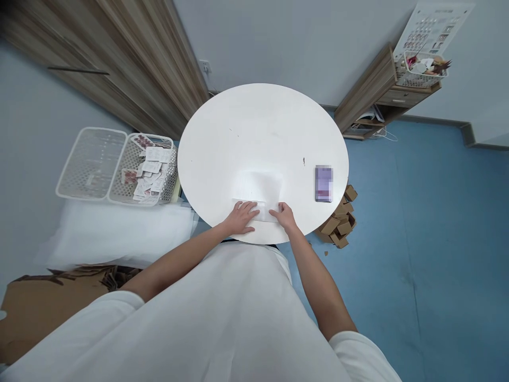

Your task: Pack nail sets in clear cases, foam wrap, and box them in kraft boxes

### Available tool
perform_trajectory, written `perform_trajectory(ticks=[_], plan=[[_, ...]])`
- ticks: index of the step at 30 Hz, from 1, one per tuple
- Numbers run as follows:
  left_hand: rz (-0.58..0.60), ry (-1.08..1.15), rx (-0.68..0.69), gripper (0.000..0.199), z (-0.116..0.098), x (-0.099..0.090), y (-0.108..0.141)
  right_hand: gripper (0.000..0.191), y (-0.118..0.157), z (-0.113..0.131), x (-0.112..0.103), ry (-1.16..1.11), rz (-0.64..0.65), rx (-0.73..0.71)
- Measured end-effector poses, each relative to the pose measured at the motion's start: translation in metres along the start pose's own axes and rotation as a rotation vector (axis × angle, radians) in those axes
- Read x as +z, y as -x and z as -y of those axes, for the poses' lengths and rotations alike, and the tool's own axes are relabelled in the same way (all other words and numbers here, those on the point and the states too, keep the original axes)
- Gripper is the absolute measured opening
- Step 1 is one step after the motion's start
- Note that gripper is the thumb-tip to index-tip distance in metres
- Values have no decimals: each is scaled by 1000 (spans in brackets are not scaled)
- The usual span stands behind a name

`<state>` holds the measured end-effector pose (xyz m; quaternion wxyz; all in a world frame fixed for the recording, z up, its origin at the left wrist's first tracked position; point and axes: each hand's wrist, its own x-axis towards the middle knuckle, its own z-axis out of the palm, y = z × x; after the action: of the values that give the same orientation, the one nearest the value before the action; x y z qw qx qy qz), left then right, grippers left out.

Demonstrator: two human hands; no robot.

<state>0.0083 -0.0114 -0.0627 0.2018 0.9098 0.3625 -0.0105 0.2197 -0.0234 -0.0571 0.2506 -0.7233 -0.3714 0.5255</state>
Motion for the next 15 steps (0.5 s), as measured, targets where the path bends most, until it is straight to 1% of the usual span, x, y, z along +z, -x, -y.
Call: perform_trajectory(ticks=[3, 6, 8, 10, 12, 15], plan=[[18, 13, -1, 60, -5, 4, 2, 36, 4, -12, 3, -5, -47, -3], [16, 6, -2, 60, -9, 6, 3, 29, 4, -23, 6, 51, -95, 21], [12, -10, -2, 60, -11, 6, 3, 23, 2, -25, 7, 65, -122, 42], [10, -20, -7, 60, -12, 7, 2, 18, 2, -21, 8, 9, -139, 57], [10, -15, -16, 61, -13, 7, 1, 16, 3, -14, 11, -95, -113, 58], [16, 11, -30, 62, -14, 8, 0, 15, 6, 0, 20, -220, -12, 29]])
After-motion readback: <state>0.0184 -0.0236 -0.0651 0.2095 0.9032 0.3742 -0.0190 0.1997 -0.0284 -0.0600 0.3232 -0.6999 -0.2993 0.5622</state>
